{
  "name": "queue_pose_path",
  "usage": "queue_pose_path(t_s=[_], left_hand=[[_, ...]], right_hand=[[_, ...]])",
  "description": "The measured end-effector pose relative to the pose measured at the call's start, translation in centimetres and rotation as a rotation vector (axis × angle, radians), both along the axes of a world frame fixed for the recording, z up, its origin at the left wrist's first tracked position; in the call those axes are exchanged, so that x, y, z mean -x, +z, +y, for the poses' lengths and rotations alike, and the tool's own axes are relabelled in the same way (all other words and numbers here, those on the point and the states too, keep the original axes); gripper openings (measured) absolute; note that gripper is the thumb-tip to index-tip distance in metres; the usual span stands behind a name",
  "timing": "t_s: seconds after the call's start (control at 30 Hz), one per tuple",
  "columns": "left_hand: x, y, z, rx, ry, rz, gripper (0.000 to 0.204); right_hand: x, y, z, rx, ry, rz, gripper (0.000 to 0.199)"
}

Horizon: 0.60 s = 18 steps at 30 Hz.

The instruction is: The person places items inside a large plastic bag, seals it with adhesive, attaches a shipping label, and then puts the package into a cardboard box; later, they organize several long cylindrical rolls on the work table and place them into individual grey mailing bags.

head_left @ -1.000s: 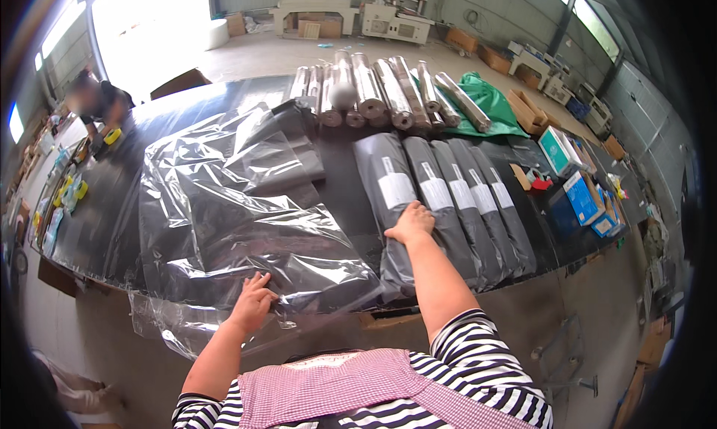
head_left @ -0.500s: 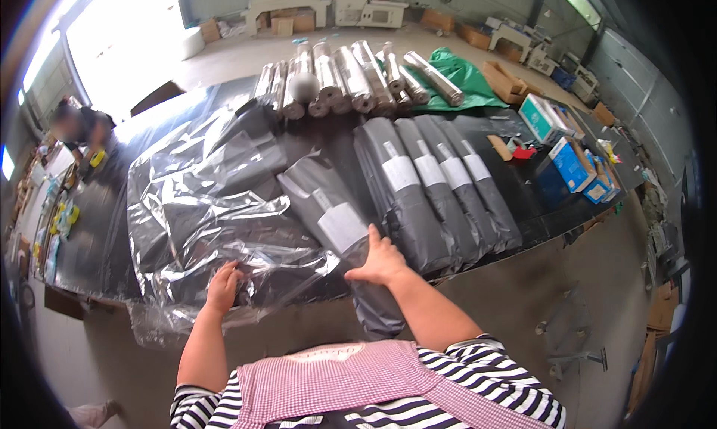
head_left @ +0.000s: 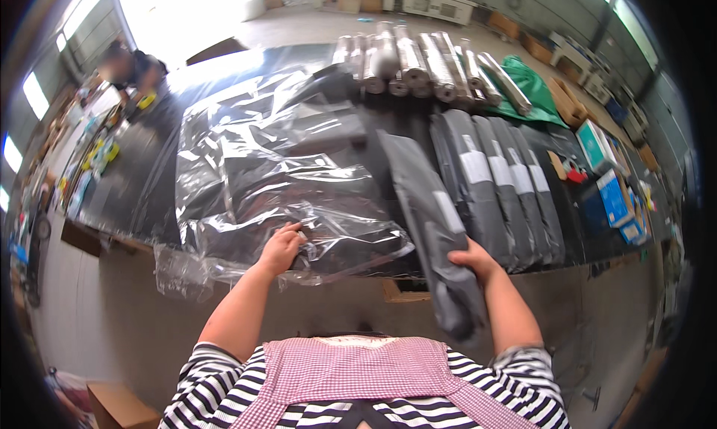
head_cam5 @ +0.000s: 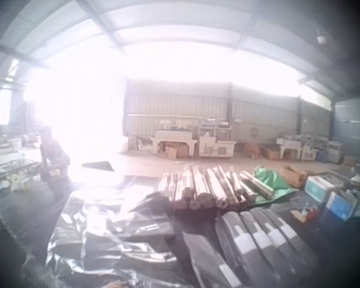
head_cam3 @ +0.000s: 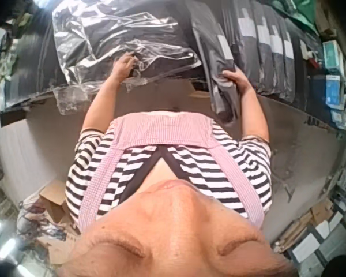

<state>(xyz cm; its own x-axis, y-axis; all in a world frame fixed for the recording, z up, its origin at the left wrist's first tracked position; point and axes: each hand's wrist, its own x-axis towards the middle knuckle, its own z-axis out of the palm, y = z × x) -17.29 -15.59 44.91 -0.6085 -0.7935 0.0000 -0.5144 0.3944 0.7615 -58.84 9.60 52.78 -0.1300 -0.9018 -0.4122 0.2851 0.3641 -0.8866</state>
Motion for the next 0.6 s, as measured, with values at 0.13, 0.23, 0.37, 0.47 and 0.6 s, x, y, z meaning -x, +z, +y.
queue_pose_path(t_s=[0.13,0.23,0.37,0.47,0.6], left_hand=[[-2.1,0.8,1.0,-0.041,-0.032,0.065,0.022],[-2.2,3.6,1.3,0.097,-0.185,0.073,0.022],[-0.3,5.2,-2.8,-0.726,-0.164,0.138,0.028],[-2.3,5.8,-7.4,-0.966,-0.068,0.488,0.025],[-4.4,13.1,-8.4,-0.833,-0.043,0.383,0.023]], right_hand=[[-4.8,-2.7,8.0,0.028,-0.021,-0.163,0.093],[-10.7,0.9,11.4,0.066,-0.003,-0.231,0.096],[-14.1,3.8,10.7,0.04,0.152,-0.271,0.099],[-17.3,6.2,8.8,-0.044,0.338,-0.274,0.105],[-19.4,5.3,9.1,-0.149,0.406,-0.18,0.107]])
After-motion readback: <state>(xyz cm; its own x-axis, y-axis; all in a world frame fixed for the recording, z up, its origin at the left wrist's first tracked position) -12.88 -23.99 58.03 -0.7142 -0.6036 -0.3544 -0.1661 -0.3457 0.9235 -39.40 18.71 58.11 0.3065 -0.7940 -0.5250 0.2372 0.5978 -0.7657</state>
